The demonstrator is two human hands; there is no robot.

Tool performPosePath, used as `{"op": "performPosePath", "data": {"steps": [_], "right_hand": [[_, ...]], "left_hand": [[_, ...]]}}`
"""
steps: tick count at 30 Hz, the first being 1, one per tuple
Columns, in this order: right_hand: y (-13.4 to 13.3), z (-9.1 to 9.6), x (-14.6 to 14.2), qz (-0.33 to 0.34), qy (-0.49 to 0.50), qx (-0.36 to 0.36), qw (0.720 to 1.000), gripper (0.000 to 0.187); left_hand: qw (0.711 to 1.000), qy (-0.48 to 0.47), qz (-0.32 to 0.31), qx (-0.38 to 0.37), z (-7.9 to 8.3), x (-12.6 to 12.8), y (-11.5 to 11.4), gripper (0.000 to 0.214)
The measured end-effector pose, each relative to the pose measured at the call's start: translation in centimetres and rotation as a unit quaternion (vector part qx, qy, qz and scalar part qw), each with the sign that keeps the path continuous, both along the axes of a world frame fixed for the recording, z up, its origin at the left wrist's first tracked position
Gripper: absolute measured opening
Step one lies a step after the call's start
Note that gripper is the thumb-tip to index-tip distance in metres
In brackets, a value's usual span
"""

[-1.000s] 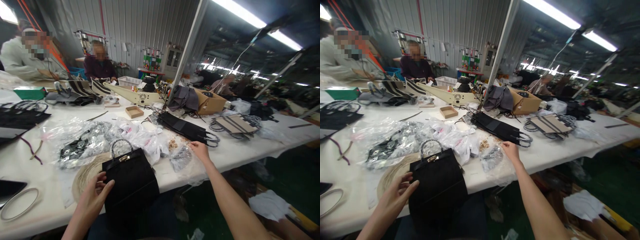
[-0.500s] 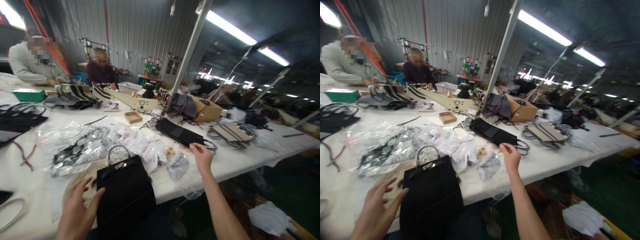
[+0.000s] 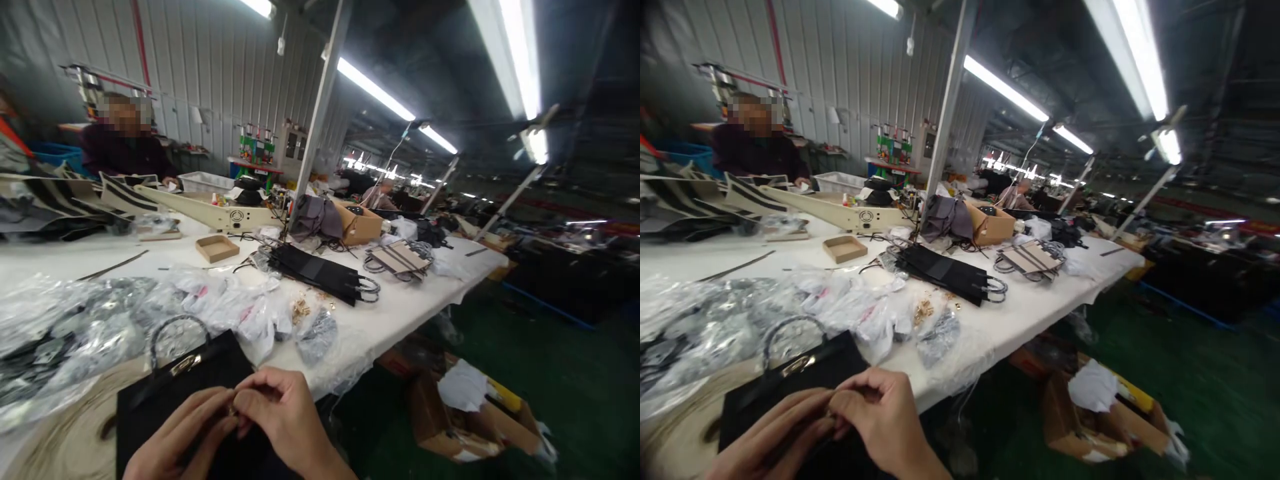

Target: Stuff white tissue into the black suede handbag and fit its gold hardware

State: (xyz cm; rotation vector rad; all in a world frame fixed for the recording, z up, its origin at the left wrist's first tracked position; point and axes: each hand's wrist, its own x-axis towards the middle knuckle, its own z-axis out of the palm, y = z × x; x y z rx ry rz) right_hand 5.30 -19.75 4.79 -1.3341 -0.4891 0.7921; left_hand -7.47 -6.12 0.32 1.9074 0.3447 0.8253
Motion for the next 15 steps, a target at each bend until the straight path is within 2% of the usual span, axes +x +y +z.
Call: {"op": "performPosePath", "data": {"steps": [3, 5, 9, 13, 15], "right_hand": [[-1.1, -0.1, -0.5, 0.009, -0.034, -0.016, 0.999, 0.047], [-1.6, -0.6, -0.8, 0.017, -0.078, -0.020, 0.997, 0.042], [-2.4, -2.4, -0.9, 0.012, -0.149, -0.019, 0.989, 0.030], [-2.9, -3.2, -0.9, 0.003, -0.159, -0.017, 0.987, 0.025], [-2.9, -3.3, -0.9, -0.001, -0.170, -0.025, 0.985, 0.026]], "left_hand": [[0.999, 0.010, 0.000, -0.044, 2.0, -0.7, -1.0, 0.016], [0.995, 0.002, -0.013, -0.103, 2.5, -0.7, -1.5, 0.014], [0.977, -0.006, -0.027, -0.213, 2.2, -0.7, -1.6, 0.006], [0.970, -0.036, -0.080, -0.226, 2.2, -1.2, -1.4, 0.010], [0.972, -0.048, -0.082, -0.216, 2.1, -1.3, -1.3, 0.011]]}}
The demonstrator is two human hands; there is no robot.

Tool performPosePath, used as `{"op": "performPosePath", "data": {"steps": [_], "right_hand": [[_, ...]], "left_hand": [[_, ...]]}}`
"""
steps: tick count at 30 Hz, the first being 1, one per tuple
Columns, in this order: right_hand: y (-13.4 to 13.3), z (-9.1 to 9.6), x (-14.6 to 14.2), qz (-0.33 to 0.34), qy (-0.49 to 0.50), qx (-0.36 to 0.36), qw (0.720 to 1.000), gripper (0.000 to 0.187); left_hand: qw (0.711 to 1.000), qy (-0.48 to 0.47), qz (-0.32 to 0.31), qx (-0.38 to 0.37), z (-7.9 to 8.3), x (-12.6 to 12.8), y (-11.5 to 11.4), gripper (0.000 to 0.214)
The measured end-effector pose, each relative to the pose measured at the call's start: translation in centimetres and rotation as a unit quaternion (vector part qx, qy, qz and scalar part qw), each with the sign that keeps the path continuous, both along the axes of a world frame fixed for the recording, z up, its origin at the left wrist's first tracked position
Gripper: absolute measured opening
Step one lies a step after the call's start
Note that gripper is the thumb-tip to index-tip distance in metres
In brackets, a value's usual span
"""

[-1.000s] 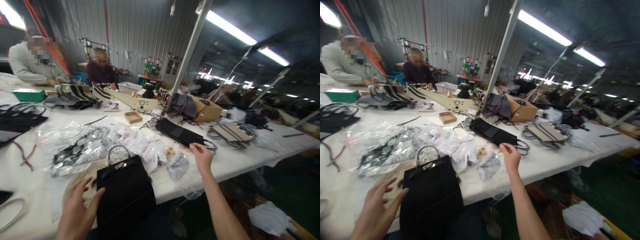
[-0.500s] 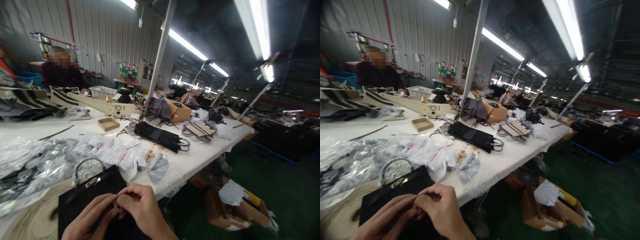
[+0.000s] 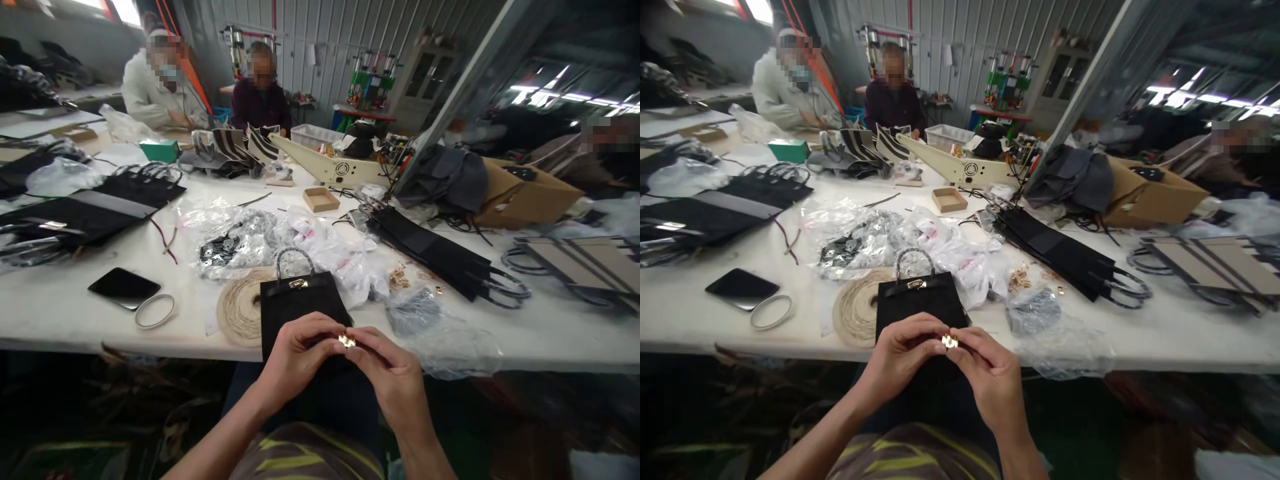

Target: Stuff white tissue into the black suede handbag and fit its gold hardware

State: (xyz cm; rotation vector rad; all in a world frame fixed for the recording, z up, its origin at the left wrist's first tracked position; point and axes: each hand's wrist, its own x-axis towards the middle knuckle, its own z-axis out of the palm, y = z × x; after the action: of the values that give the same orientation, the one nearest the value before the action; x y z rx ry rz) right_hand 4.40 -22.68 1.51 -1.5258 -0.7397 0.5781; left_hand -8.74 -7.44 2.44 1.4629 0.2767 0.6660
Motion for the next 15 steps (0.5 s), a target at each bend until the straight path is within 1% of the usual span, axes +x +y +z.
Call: {"op": "performPosePath", "data": {"steps": [2, 5, 7, 11, 13, 15], "right_hand": [[0.1, -0.2, 0.0, -0.015, 0.006, -0.010, 1.000, 0.030], [0.0, -0.8, -0.2, -0.048, 0.062, -0.030, 0.997, 0.039], [-0.1, -1.1, -0.4, -0.061, 0.068, -0.039, 0.995, 0.038], [-0.1, -0.9, -0.6, -0.054, -0.028, -0.029, 0.998, 0.024], [0.3, -0.3, -0.5, -0.045, -0.075, -0.019, 0.996, 0.019], [0.8, 0.6, -0.5, -0.038, -0.093, -0.009, 0.995, 0.016]], "left_hand": [[1.000, -0.005, 0.015, 0.009, -0.2, 0.0, 0.0, 0.011], [1.000, -0.003, 0.018, 0.016, -0.5, 0.1, 0.0, 0.011], [1.000, 0.000, 0.015, 0.009, -0.6, 0.2, -0.1, 0.010], [0.999, 0.013, 0.026, -0.020, -0.9, 0.4, -0.3, 0.008], [0.999, 0.017, 0.035, -0.021, -1.1, 0.4, -0.1, 0.008], [0.999, 0.023, 0.037, -0.012, -1.2, 0.1, 0.0, 0.009]]}}
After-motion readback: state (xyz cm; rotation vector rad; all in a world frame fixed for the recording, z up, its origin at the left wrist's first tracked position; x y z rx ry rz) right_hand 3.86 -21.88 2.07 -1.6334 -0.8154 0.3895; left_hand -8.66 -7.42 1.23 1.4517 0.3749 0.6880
